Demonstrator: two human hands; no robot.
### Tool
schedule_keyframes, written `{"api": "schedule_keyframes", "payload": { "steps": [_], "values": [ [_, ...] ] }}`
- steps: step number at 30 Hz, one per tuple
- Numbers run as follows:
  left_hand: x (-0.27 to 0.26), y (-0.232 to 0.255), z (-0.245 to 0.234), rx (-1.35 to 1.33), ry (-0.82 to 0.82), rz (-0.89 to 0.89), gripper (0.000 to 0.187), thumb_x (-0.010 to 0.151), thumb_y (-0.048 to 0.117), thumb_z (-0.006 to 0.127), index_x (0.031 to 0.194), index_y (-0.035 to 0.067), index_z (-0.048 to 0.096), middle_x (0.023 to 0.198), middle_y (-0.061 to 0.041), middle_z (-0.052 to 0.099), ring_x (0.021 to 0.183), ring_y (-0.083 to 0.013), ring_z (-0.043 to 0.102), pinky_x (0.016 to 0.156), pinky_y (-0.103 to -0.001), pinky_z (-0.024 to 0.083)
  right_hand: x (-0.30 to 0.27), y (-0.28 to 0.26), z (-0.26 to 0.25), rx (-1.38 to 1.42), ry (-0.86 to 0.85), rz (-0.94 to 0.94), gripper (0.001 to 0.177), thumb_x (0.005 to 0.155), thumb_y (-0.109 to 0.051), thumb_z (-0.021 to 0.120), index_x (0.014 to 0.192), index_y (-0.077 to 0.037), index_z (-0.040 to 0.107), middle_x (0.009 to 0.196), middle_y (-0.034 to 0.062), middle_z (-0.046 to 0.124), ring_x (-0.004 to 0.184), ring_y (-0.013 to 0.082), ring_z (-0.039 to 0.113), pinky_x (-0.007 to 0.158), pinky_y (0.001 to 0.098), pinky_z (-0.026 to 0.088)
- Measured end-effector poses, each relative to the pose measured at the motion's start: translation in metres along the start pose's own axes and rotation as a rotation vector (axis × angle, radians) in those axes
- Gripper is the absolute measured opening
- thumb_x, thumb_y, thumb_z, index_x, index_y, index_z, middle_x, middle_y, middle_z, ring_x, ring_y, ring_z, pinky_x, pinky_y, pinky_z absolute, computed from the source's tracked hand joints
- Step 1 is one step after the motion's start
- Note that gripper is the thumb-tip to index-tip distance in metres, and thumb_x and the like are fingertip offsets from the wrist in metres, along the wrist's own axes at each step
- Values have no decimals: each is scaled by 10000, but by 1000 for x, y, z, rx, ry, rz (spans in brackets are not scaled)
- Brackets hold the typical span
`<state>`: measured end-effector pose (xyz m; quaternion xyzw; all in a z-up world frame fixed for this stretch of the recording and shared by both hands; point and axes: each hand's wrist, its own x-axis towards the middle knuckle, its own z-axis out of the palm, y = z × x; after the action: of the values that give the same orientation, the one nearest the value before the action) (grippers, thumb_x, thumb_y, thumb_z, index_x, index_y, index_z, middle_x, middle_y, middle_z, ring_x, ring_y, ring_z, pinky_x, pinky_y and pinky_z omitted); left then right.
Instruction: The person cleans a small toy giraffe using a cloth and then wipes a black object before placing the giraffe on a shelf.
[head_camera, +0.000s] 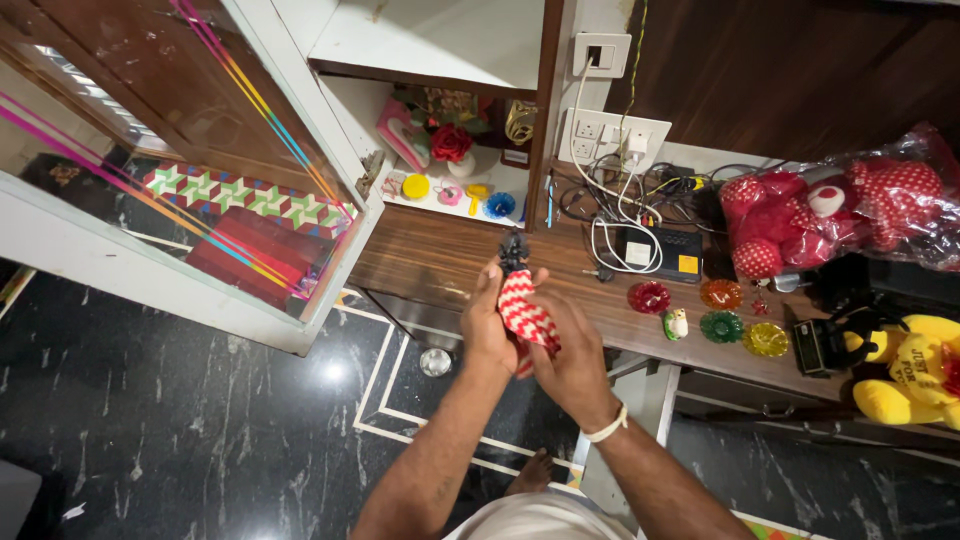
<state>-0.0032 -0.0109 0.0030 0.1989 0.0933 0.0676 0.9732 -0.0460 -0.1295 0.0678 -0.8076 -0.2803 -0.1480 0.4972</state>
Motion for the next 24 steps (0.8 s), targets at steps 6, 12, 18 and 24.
{"api": "schedule_keyframes", "payload": {
  "steps": [6, 12, 18, 24],
  "values": [
    [0, 8, -3, 43, 30, 16, 438, 1055, 321, 540, 1398, 48, 553, 1187, -123, 702, 982, -310, 726, 820, -415, 617, 6, -7, 2, -76, -102, -104, 509, 796, 56, 669, 1298, -10, 617, 1362, 255, 593, 1221, 442, 618, 997, 430, 524],
    [-8, 22, -7, 219, -16, 32, 419, 1017, 372, 579, 1354, 125, 602, 965, -151, 724, 747, -273, 688, 628, -367, 593, 27, -41, -37, -144, -397, -5, 393, 835, -104, 728, 1226, -67, 706, 1264, 180, 678, 1015, 373, 701, 862, 433, 539],
    [-10, 35, 5, 399, 53, 216, 399, 1023, 301, 633, 1295, 11, 669, 1090, -52, 712, 908, -133, 651, 808, -271, 540, 40, -38, -40, -129, -332, -151, 241, 858, -138, 732, 1087, -70, 761, 1086, 135, 750, 873, 345, 711, 767, 409, 559],
    [-18, 67, 28, 534, -44, 351, 437, 1021, 265, 633, 1364, -6, 619, 1181, -46, 691, 1025, -101, 623, 928, -250, 506, 51, -10, -21, 313, -82, 92, 235, 983, -135, 694, 1195, -36, 720, 984, 44, 710, 827, 131, 660, 697, 293, 543]
  ]
}}
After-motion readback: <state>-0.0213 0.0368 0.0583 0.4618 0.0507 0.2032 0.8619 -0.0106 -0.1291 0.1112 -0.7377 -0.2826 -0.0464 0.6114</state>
